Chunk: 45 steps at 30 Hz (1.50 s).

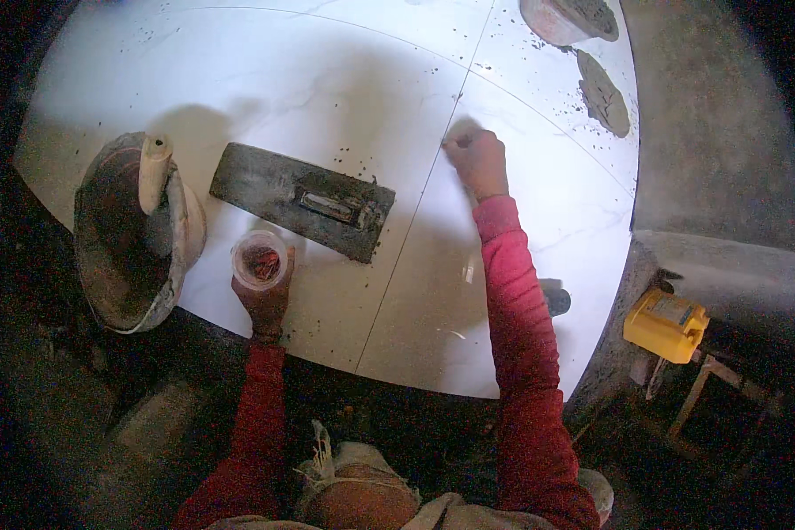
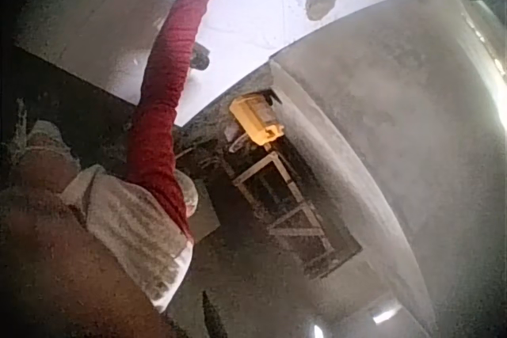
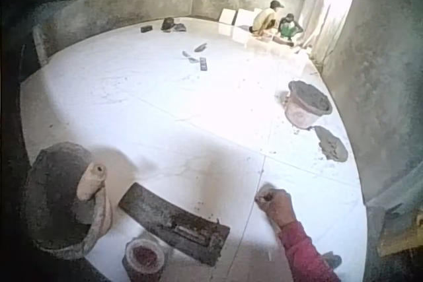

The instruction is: The person applies mortar to the back of a tile using a trowel, places the tile onto the floor, and aligns it with existing tiles. The person then uses a rubber mallet to tap the tile into place and applies small spacers into the gaps.

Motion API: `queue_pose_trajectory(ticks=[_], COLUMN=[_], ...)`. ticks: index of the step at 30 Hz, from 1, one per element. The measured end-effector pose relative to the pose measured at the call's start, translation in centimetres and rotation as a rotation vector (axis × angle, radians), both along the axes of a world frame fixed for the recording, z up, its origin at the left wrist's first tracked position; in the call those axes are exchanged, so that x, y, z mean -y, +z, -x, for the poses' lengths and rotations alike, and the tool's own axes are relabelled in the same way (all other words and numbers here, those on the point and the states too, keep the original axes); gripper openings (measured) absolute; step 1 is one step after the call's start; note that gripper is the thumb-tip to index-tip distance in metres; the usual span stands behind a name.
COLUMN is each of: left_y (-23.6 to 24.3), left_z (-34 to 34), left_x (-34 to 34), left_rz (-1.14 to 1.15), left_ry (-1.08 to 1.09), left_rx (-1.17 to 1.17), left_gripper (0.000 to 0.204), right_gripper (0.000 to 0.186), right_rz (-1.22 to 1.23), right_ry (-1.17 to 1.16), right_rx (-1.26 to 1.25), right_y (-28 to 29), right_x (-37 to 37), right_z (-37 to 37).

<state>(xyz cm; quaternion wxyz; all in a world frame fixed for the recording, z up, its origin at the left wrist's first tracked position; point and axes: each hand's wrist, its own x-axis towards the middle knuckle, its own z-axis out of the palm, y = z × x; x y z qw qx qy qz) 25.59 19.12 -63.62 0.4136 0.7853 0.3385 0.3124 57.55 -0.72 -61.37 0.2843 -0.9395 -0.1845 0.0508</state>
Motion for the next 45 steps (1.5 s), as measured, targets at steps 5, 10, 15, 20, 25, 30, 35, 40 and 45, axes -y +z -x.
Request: queue_pose_trajectory(ticks=[5,10,15,20,25,30,35,40,45], left_y=[-0.2,0.2,-0.3,0.1,-0.2,0.0,0.5,0.9,1.1], left_z=[0.1,0.1,0.1,-0.2,0.1,-0.3,-0.5,-0.7,-0.8], left_x=[-0.2,-0.2,-0.1,-0.2,0.1,0.2,0.4,0.8,0.4], left_rz=[-0.045,0.046,-0.057,-0.056,-0.072,-0.030,0.107,0.073,0.040], left_ry=[-0.007,-0.005,0.015,0.011,0.039,0.054,0.040,0.045,-0.023], left_rx=[-0.008,0.004,-0.056,-0.013,-0.072,-0.044,0.053,0.218,0.188], left_gripper=[0.046,0.047,0.047,0.050,0.056,0.056,0.054,0.051,0.054], right_gripper=[0.015,0.016,0.020,0.027,0.025,0.017,0.014,0.022,0.018], right_rz=[0.122,0.065,-0.128,-0.085,-0.338,-0.321,-0.641,-0.463,-0.234], right_ry=[0.113,0.006,-0.037,-0.038,-0.283,-0.321,-0.212,-0.306,-0.205], right_rx=[0.172,0.105,-0.006,-0.033,0.022,-0.117,-0.248,-0.264,-0.197], right_y=[0.4,-0.9,-0.8,1.6,1.2,-0.1,-0.7,1.8,-0.5], right_x=[-2.2,-2.2,-1.6,-2.1,1.0,5.2,9.5,9.8,12.0], right_z=[0.6,0.3,0.4,1.4,4.8,7.3,9.6,15.8,18.3])
